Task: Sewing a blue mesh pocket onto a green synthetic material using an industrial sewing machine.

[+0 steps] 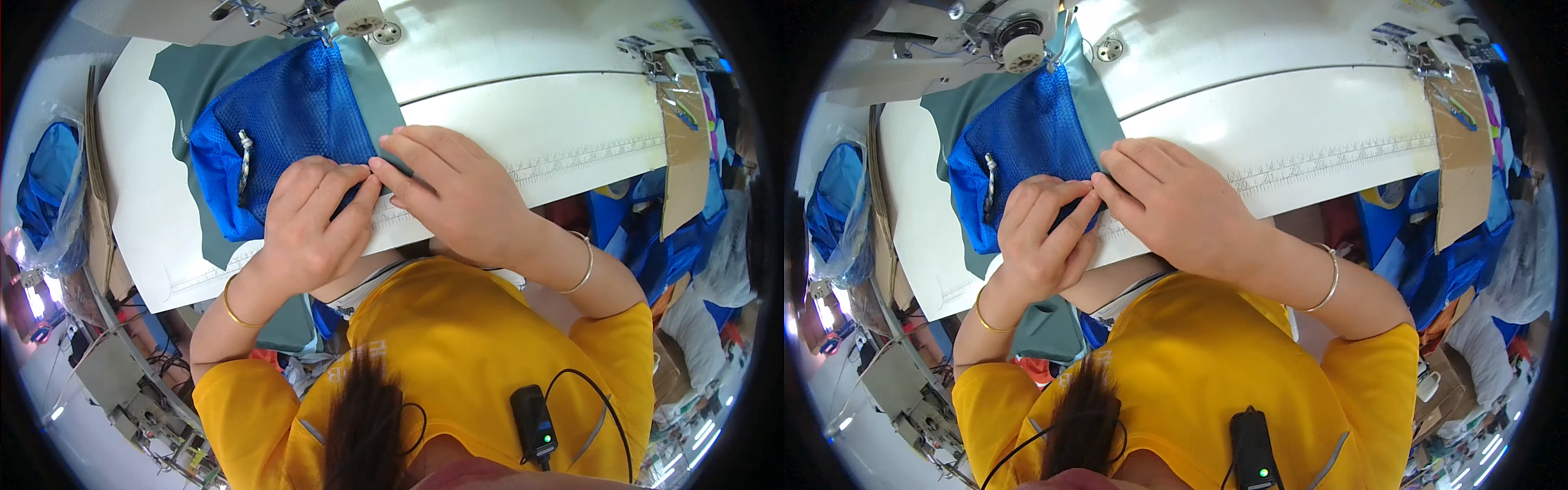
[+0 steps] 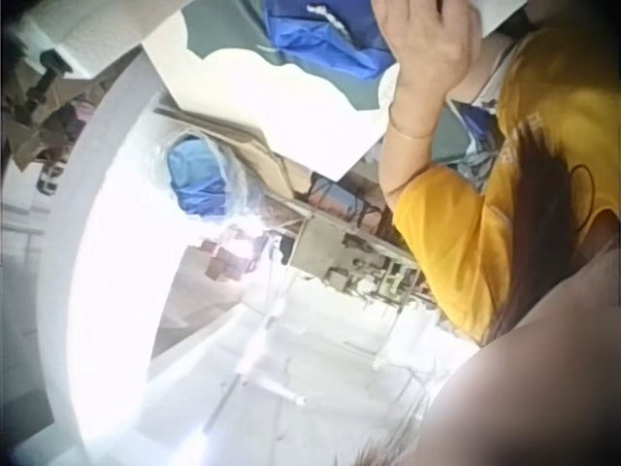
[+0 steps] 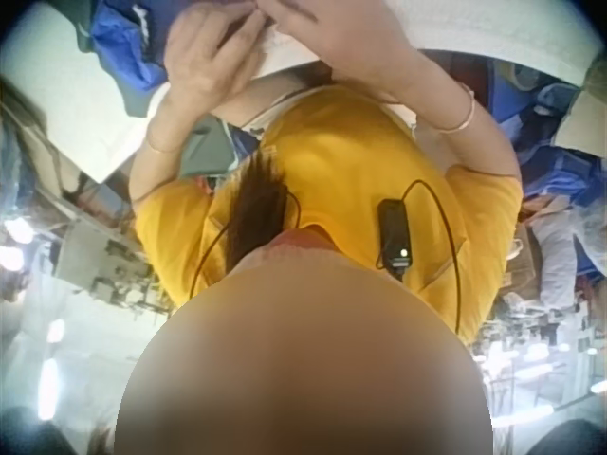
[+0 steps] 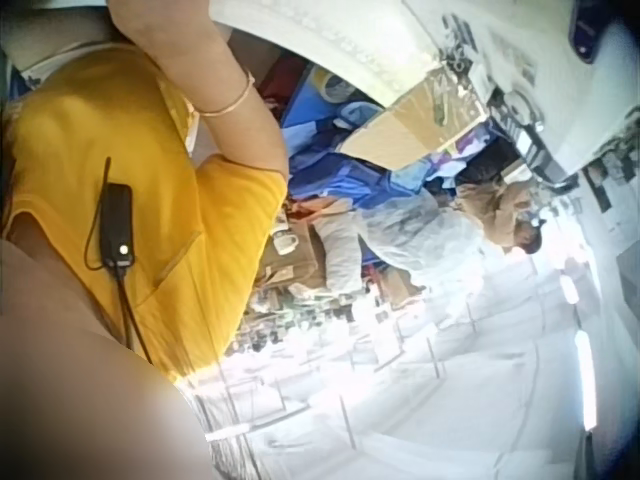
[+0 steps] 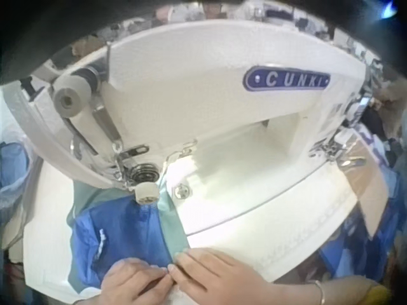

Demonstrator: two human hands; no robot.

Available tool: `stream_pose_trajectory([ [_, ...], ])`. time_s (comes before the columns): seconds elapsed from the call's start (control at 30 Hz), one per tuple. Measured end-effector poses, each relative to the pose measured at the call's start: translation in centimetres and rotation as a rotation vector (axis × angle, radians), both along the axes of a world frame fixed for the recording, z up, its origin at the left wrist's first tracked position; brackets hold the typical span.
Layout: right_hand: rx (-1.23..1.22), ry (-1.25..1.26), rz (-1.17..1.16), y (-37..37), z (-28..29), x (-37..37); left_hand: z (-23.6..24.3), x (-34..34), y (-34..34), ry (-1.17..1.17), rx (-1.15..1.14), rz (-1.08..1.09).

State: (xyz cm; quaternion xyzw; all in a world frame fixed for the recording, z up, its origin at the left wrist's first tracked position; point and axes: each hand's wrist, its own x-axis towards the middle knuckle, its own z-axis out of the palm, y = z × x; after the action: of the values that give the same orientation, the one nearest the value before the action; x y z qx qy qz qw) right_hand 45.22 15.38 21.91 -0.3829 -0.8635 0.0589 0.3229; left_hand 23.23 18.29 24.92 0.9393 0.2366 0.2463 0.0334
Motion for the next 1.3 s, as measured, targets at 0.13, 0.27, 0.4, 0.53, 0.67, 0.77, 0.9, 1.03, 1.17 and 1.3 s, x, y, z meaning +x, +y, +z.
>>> stream_pose_trajectory([
  [0.13, 0.005, -0.070, 0.040, 0.2, 0.1, 0.1, 2.9, -0.3, 0.9, 0.032, -0.271, 0.031],
  [0.27, 0.008, -0.089, 0.087, 0.5, 0.3, 0.1, 2.6, 0.3, 4.5, 0.048, -0.015, 0.116],
  [0.4, -0.002, -0.132, 0.100, 0.4, 0.9, 0.1, 0.2, 0.6, 4.4, 0.162, 0.000, 0.240],
  [0.53, -0.014, -0.181, 0.100, 0.4, 1.1, 0.3, 0.3, 0.4, 4.4, 0.218, -0.059, 0.306],
  [0.67, -0.036, -0.177, 0.102, 0.4, 1.1, 0.3, 0.3, 1.0, 4.7, 0.210, 0.015, 0.268],
  [0.77, -0.021, -0.155, 0.117, 0.5, 1.1, 0.4, 0.2, 0.8, 4.6, 0.280, 0.032, 0.300],
  [0.9, -0.045, -0.183, 0.128, 0.6, 1.3, 0.2, 0.4, 0.4, 4.7, 0.258, 0.000, 0.306],
  [1.03, -0.074, -0.180, 0.123, 0.6, 1.3, 0.2, 0.4, 0.2, 5.0, 0.197, -0.052, 0.284],
  [1.17, -0.060, -0.187, 0.126, 0.6, 1.4, 0.3, 0.5, 0.2, 5.1, 0.185, -0.092, 0.287],
  [1.3, -0.082, -0.203, 0.135, 0.5, 1.8, 0.2, 0.7, 0.0, 5.2, 0.184, -0.104, 0.286],
])
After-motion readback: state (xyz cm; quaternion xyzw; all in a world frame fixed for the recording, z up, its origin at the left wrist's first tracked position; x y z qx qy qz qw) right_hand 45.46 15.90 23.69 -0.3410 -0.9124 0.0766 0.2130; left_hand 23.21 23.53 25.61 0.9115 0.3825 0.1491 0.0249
